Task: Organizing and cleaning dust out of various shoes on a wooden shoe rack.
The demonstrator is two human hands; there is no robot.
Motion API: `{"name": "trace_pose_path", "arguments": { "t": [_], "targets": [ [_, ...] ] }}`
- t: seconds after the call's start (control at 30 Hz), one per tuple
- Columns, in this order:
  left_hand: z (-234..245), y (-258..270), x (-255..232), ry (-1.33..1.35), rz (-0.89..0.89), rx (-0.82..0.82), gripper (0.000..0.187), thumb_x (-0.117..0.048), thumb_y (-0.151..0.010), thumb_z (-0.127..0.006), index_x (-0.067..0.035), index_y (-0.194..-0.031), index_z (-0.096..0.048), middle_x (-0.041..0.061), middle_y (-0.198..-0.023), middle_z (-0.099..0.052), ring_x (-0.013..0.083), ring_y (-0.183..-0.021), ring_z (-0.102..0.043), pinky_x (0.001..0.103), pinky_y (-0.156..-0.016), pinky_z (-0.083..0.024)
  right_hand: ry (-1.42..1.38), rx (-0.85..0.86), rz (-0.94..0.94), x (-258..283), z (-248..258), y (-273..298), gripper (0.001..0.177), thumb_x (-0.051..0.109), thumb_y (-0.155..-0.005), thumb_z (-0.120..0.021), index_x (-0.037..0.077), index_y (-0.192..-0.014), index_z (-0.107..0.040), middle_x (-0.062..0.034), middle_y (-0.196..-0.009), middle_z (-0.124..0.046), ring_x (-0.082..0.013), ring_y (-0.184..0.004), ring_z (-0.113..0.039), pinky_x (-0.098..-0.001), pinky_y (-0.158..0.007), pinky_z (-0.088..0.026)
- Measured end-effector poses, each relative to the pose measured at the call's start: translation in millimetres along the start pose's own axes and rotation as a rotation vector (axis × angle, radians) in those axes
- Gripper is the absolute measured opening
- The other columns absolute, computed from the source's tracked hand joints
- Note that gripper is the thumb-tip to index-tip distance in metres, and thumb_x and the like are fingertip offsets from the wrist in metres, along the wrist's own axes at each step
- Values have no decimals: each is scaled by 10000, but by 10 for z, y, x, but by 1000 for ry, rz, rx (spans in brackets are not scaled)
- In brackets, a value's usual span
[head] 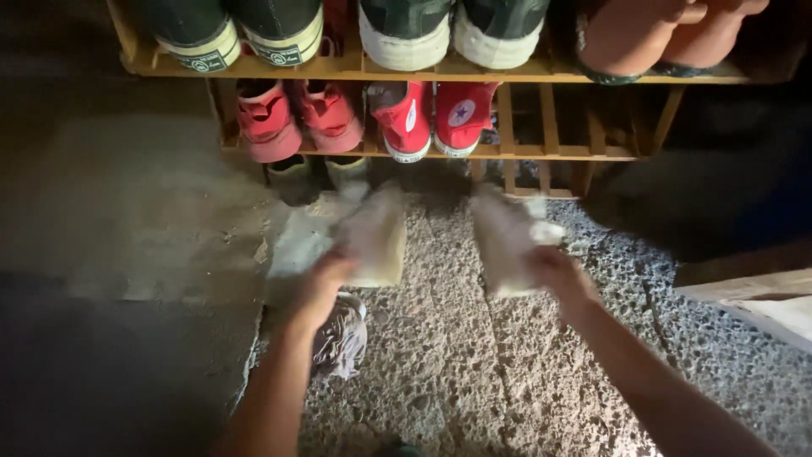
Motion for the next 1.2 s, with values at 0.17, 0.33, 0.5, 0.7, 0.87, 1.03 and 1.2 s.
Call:
{"name": "trace_pose_path", "arguments": {
  "t": [0.17,0.33,0.5,0.7,0.87,1.03,1.2],
  "targets": [
    [402,399,-262,-610,-254,-26,223,-203,-957,-603,-122,-962,-810,103,-1019,-793,287,-1054,-720,365,-954,-540,-484,-365,-127,969,150,448,189,263,-1007,-654,110,-1093,-581,-139,-932,-662,-313,-875,-705,-486,-834,-569],
    [-82,394,-338,407,209,267,449,-36,-822,-597,26,-1266,-589,211,-1291,-597,346,-1139,-585,469,-974,-487,153,429,-53,666,-172,97,271,205,-938,-659,64,-1169,-667,-105,-941,-678,-227,-774,-637,-408,-915,-478],
    [457,282,-652,197,126,-96,411,-190,-810,-710,-21,-1183,-676,136,-1097,-619,310,-999,-574,494,-973,-439,-605,202,-251,623,223,157,483,450,-932,-673,83,-1244,-637,-53,-986,-580,-235,-1005,-505,-612,-1096,-229],
    [39,-130,-59,804,159,327,286,-42,-996,-501,-140,-1265,-516,18,-992,-525,91,-819,-468,250,-746,-417,-496,-56,-127,960,-78,361,62,210,-846,-689,158,-875,-702,-3,-654,-537,-112,-589,-516,-268,-538,-365],
    [-79,757,-1262,-477,119,43,507,-504,-806,-628,-214,-1198,-769,57,-1270,-728,312,-1209,-639,419,-1085,-416,-393,98,-224,582,309,227,480,391,-933,-673,106,-1320,-669,-105,-1143,-679,-285,-1031,-546,-502,-1001,-348],
    [-58,463,-591,-593,106,-45,350,-485,-802,-708,-199,-989,-787,54,-962,-768,282,-986,-721,395,-856,-524,-268,-146,-109,469,72,109,162,322,-860,-756,171,-894,-709,-62,-682,-537,-145,-494,-407,-320,-401,-284],
    [-798,551,-577,-729,-98,215,363,-546,-723,-733,-190,-724,-657,11,-764,-732,305,-848,-755,418,-745,-539,-347,210,-145,988,-315,549,277,293,-869,-783,80,-1046,-778,-137,-905,-767,-272,-765,-729,-418,-603,-574]
  ]
}}
Point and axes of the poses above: each hand's wrist, its own y-axis away from the middle knuckle, its own z-axis out of the back of the hand, x = y × z, the point moved 3 cm from there along -y, towards the middle knuckle
